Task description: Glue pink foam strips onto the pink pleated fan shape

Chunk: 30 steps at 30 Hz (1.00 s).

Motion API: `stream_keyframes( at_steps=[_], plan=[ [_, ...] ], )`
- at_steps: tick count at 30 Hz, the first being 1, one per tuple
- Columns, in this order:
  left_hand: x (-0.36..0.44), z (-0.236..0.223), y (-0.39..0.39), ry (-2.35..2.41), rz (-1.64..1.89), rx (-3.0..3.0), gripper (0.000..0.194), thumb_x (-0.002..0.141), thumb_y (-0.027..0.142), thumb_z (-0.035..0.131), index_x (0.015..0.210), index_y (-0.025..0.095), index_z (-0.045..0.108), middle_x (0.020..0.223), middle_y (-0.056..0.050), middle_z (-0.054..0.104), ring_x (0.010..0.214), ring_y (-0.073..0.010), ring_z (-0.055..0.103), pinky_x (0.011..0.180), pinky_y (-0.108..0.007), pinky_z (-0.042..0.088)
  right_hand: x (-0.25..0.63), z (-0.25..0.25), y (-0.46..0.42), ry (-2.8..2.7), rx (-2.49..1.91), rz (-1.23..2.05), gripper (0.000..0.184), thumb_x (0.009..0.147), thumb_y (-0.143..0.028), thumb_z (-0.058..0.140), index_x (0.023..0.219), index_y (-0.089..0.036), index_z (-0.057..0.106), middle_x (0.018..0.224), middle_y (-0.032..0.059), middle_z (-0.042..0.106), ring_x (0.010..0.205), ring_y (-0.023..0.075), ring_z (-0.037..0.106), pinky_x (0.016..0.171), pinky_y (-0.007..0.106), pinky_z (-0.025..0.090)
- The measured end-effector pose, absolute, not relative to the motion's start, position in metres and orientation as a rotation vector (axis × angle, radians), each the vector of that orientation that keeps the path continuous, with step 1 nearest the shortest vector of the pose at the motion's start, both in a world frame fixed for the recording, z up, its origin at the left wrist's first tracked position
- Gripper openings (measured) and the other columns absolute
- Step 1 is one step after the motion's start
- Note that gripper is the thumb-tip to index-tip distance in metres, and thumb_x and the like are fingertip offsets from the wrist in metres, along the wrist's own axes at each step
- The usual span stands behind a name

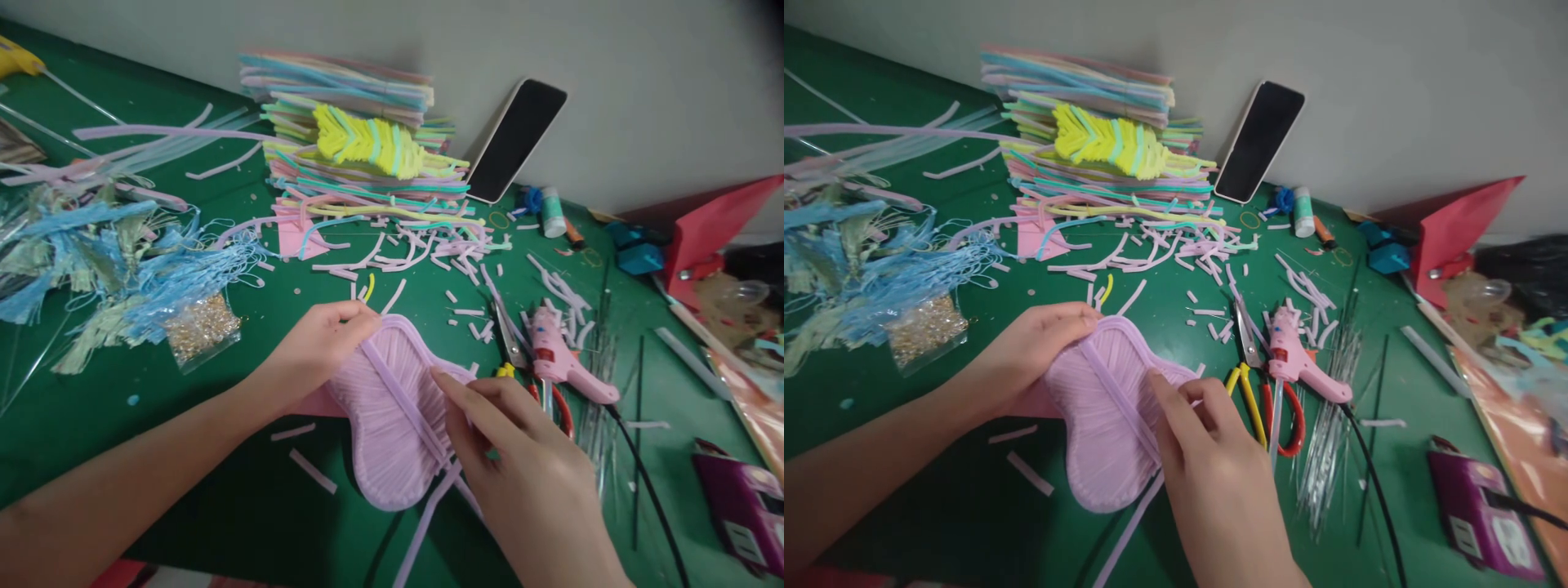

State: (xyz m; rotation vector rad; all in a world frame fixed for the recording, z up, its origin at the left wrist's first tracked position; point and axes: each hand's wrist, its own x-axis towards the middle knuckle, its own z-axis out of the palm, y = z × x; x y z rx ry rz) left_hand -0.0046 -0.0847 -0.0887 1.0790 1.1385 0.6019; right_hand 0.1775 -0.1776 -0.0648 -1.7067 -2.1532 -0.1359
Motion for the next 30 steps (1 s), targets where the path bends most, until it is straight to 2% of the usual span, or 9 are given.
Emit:
stream_keyframes(
  at_steps=[3, 6, 9, 13, 18, 22, 30],
  plan=[
    [-0.0031, -0.0882, -0.0856, 1.128, 0.629, 1.032, 0.032, 0.084, 0.039, 0.052, 0.061, 0.018, 0.050, 0.059, 0.004, 0.042, 0.054, -0.0100, 0.040, 0.048, -0.020, 0.032, 0.1772, -0.0665, -0.1793, -2.142, -1.719, -0.104, 0.023, 0.092, -0.022, 0.051, 0.100, -0.017, 0.072, 0.078, 0.0031, 0.063, 0.055, 0.0063, 0.059, 0.042, 0.014, 0.043],
    [-0.0032, -0.0872, -0.0853, 1.130, 0.626, 1.038, 0.028, 0.083, 0.036, 0.053, 0.062, 0.018, 0.054, 0.060, 0.003, 0.047, 0.056, -0.0109, 0.044, 0.050, -0.021, 0.035, 0.1776, -0.0680, -0.1811, -2.132, -1.729, -0.069, 0.023, 0.091, -0.022, 0.051, 0.103, -0.018, 0.071, 0.080, 0.0029, 0.062, 0.053, 0.0056, 0.058, 0.041, 0.015, 0.042],
    [-0.0048, -0.0863, -0.0847, 1.126, 0.563, 1.059, 0.015, 0.079, 0.029, 0.055, 0.077, 0.018, 0.065, 0.064, 0.002, 0.057, 0.058, -0.0120, 0.050, 0.052, -0.021, 0.036, 0.1776, -0.0680, -0.1824, -2.124, -1.725, -0.071, 0.023, 0.091, -0.020, 0.052, 0.104, -0.017, 0.071, 0.080, 0.0027, 0.062, 0.051, 0.0049, 0.057, 0.040, 0.015, 0.041],
    [-0.0060, -0.0869, -0.0847, 1.136, 0.505, 1.044, 0.024, 0.076, 0.028, 0.059, 0.095, 0.017, 0.069, 0.061, 0.002, 0.060, 0.053, -0.0126, 0.050, 0.049, -0.022, 0.034, 0.1770, -0.0671, -0.1840, -2.113, -1.724, -0.060, 0.023, 0.091, -0.020, 0.051, 0.104, -0.016, 0.070, 0.079, 0.0030, 0.062, 0.054, 0.0059, 0.058, 0.042, 0.015, 0.042],
    [-0.0033, -0.0877, -0.0847, 1.090, 0.523, 0.926, 0.021, 0.075, 0.023, 0.061, 0.092, 0.017, 0.070, 0.059, 0.004, 0.059, 0.051, -0.0087, 0.048, 0.049, -0.019, 0.033, 0.1752, -0.0679, -0.1846, -2.115, -1.724, -0.045, 0.024, 0.092, -0.022, 0.049, 0.101, -0.017, 0.071, 0.080, 0.0031, 0.062, 0.052, 0.0063, 0.057, 0.041, 0.017, 0.042],
    [-0.0022, -0.0845, -0.0848, 1.067, 0.523, 0.859, 0.020, 0.074, 0.020, 0.063, 0.093, 0.017, 0.070, 0.062, 0.002, 0.064, 0.053, -0.0094, 0.052, 0.050, -0.019, 0.037, 0.1744, -0.0691, -0.1826, -2.108, -1.722, -0.038, 0.023, 0.092, -0.021, 0.049, 0.100, -0.016, 0.070, 0.078, 0.0027, 0.061, 0.051, 0.0064, 0.056, 0.041, 0.017, 0.042],
    [-0.0033, -0.0832, -0.0836, 1.038, 0.529, 0.838, 0.022, 0.077, 0.018, 0.054, 0.090, 0.018, 0.072, 0.059, 0.003, 0.061, 0.049, -0.0083, 0.050, 0.046, -0.018, 0.036, 0.1790, -0.0684, -0.1833, -2.113, -1.742, -0.040, 0.022, 0.091, -0.020, 0.052, 0.103, -0.017, 0.070, 0.081, 0.0022, 0.061, 0.055, 0.0064, 0.058, 0.042, 0.016, 0.042]
  ],
)
